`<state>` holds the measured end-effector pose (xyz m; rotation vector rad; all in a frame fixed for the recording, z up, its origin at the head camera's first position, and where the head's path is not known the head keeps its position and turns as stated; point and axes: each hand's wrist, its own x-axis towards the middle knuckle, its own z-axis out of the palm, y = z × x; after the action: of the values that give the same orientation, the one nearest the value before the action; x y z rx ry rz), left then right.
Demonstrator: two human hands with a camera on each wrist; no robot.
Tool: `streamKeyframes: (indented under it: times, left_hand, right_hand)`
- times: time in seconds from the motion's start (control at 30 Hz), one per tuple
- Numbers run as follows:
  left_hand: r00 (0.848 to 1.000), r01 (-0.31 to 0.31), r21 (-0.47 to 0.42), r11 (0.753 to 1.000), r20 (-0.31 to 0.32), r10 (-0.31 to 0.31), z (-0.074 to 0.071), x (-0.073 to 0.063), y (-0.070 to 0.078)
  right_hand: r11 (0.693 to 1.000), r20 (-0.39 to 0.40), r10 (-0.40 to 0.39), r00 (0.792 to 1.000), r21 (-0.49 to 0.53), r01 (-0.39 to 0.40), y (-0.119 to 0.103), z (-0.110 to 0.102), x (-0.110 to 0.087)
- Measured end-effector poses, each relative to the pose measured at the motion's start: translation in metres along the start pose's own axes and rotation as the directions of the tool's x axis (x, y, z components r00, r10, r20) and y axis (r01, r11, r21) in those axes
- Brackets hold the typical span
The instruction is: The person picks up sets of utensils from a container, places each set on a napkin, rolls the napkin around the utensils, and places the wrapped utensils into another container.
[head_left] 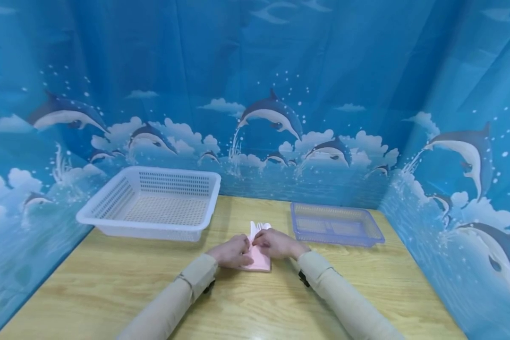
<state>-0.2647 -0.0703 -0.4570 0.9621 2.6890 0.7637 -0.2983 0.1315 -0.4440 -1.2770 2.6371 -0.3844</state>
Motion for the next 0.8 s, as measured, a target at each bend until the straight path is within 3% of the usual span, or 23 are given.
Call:
streamKeyframes:
  times: [0.3,0.57,0.8]
  left_hand:
    - [0.999,-0.024,-0.01,1.0,0.025,0.024,-0.002,-0.001,-0.003]
    - [0.999,-0.035,-0.019,0.999,0.032,0.036,-0.002,0.001,-0.004]
    - [1.0,-0.017,-0.033,0.999,0.022,0.018,0.0,0.002,-0.008]
  right_hand:
    - [0.996,-0.06,-0.072,0.996,-0.055,0.069,0.002,0.004,-0.001]
    - [0.974,-0.154,-0.098,0.983,-0.217,0.063,-0.009,0.011,-0.001]
    - [0.988,-0.149,-0.046,0.988,-0.15,0.023,-0.01,0.016,-0.004]
